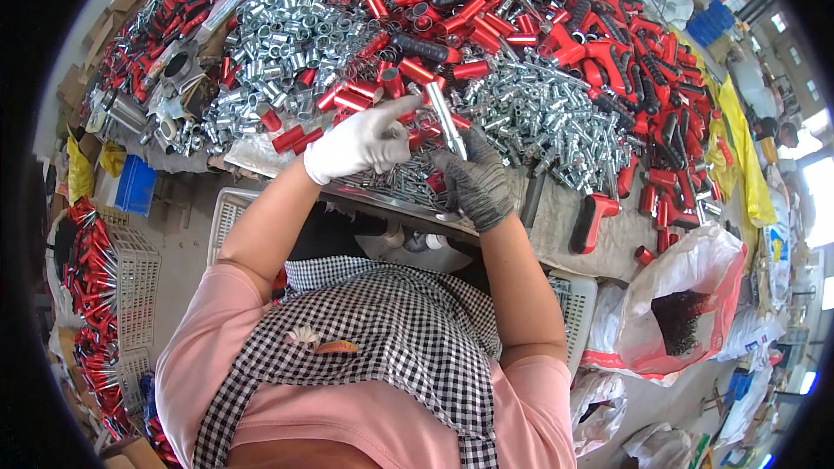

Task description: The recorder is assembling small hardware components by fitting red handles onto metal parts at a factory workstation.

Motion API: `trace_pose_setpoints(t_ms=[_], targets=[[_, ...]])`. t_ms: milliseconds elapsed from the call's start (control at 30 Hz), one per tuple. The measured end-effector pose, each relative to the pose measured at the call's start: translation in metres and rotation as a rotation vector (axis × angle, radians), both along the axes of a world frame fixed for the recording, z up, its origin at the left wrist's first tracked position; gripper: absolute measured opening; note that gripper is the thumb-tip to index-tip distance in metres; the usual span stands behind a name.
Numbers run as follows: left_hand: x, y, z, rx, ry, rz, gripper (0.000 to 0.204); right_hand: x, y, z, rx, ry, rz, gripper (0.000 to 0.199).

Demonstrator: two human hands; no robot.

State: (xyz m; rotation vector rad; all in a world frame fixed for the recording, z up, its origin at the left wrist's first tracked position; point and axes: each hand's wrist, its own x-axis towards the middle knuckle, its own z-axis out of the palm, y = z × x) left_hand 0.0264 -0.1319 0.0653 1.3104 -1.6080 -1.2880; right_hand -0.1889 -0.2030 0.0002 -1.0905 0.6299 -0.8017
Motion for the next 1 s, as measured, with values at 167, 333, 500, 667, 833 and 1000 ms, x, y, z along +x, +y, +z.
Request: trace_pose_setpoints(t_ms=[167,333,500,667,833,1000], targets=[[0.002,-0.009,-0.009,-0.31,-0.425,0.089,0.063,-0.004,0.005,0.028,0.025,0.086,0.076,0.051],[0.004,-0.016,-0.025,-0.596,-0.609,0.167,0.046,-0.012,-0.013,0.007,0.173,-0.083,0.143,0.046],[0.001,-0.014,-0.016,-0.281,-0.13,0.054,0.033,-0.01,-0.015,0.004,0.214,-0.139,0.109,0.041],[-0.003,-0.016,-0.016,-0.236,-0.022,0.084,0.029,-0.008,-0.017,0.001,0.254,-0.188,0.143,0.044],[0.003,-0.021,-0.013,-0.162,-0.044,0.164,0.024,-0.003,-0.015,-0.003,0.302,-0.326,0.118,0.041],[0.003,-0.02,-0.009,-0.228,-0.1,0.201,0.025,0.003,0.003,0.007,0.26,-0.245,0.026,0.034]])
